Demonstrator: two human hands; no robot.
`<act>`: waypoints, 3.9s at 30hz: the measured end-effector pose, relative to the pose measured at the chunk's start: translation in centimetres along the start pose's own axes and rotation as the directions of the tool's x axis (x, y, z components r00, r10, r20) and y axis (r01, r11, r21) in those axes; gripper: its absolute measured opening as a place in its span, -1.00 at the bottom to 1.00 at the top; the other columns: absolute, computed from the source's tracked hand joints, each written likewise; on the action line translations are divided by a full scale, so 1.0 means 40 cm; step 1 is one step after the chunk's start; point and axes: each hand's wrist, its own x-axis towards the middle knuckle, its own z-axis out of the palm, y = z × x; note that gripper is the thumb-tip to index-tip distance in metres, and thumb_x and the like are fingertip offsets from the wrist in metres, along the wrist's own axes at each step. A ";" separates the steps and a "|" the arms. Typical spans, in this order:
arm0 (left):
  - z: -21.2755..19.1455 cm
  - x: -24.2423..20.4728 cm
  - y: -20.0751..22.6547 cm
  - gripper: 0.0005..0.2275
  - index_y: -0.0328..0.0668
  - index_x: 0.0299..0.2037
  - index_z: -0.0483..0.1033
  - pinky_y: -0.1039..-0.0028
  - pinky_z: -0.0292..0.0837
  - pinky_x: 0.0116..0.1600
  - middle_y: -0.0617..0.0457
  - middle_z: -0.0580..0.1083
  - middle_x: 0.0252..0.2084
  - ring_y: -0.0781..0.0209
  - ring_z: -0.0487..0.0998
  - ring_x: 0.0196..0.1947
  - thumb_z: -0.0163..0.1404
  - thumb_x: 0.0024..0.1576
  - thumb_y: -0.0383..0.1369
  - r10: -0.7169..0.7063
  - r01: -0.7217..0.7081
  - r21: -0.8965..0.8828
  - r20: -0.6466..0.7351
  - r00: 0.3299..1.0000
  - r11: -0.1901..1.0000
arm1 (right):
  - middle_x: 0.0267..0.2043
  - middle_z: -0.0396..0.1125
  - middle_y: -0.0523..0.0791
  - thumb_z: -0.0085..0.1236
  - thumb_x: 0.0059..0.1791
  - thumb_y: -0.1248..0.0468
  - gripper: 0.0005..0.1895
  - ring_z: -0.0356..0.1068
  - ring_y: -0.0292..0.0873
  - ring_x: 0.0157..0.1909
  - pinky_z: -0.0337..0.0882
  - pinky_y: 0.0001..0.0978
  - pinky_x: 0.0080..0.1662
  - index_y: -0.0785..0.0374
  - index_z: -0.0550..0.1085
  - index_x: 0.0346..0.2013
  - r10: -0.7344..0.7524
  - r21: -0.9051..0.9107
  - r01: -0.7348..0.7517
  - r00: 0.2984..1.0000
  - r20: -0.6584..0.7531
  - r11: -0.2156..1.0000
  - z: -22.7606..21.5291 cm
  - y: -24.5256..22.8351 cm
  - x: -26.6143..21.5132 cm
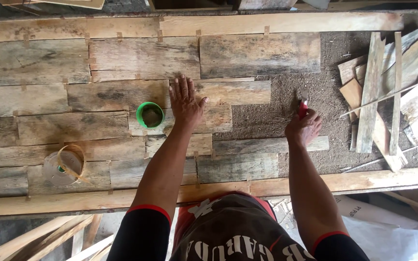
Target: The recorder is applying thin strips of wood veneer to a larger surface using glue and a utility knife.
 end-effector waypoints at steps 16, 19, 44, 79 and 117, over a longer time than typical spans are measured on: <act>-0.033 -0.018 0.011 -0.16 -0.12 0.58 -0.30 -0.05 -0.69 0.53 -0.04 -0.45 0.61 -0.09 -0.53 0.59 -0.49 0.23 0.30 -0.005 0.004 0.058 0.017 1.000 0.998 | 0.13 0.14 0.08 0.31 -0.09 0.10 -0.12 0.14 0.13 0.21 0.19 0.12 0.26 0.29 0.07 0.38 -0.043 0.001 0.044 0.987 0.156 0.999 -0.037 0.018 0.029; -0.035 -0.051 0.016 -0.14 -0.17 0.58 -0.30 0.01 -0.59 0.56 -0.08 -0.42 0.62 -0.13 -0.44 0.60 -0.54 0.24 0.32 0.005 -0.004 0.024 -0.042 0.999 1.000 | 0.10 0.15 0.08 0.29 -0.08 0.10 -0.12 0.16 0.12 0.19 0.20 0.09 0.28 0.31 0.06 0.40 -0.067 -0.010 0.070 0.982 0.178 0.998 -0.028 0.034 0.039; 0.130 -1.102 0.071 -0.50 -0.37 0.36 0.28 0.03 0.25 0.38 -0.33 0.24 0.43 -0.33 0.28 0.39 0.06 0.24 -0.30 -0.446 0.162 -0.540 -0.450 0.773 0.826 | -0.02 0.39 0.01 0.36 -0.02 0.03 -0.62 0.40 0.13 -0.01 0.42 0.10 -0.02 0.11 0.51 -0.01 -0.408 0.087 0.414 0.909 -0.080 0.906 0.139 0.221 0.202; 0.059 -1.061 -0.262 -0.78 -0.27 -0.02 0.55 0.25 0.56 -0.20 -0.13 0.56 -0.11 -0.05 0.62 -0.29 0.13 0.16 -0.40 -0.450 0.022 -0.751 -0.371 0.812 0.659 | -0.06 0.39 -0.01 0.27 -0.04 0.28 -0.73 0.43 0.11 -0.01 0.42 0.01 -0.02 0.18 0.47 -0.07 -0.922 0.413 0.828 0.301 0.243 0.379 0.111 -0.588 -0.642; -0.107 -0.528 -0.296 -0.87 -0.38 -0.12 0.58 0.51 0.53 -0.25 0.01 0.60 -0.31 0.37 0.57 -0.37 0.13 0.22 -0.46 -0.362 -0.234 -0.970 -0.197 0.911 -0.061 | -0.35 0.41 -0.15 0.20 0.03 0.42 -0.90 0.28 -0.37 -0.42 0.30 -0.50 -0.37 0.34 0.48 -0.18 -0.813 0.839 0.027 0.262 0.519 0.544 -0.040 -0.635 -0.712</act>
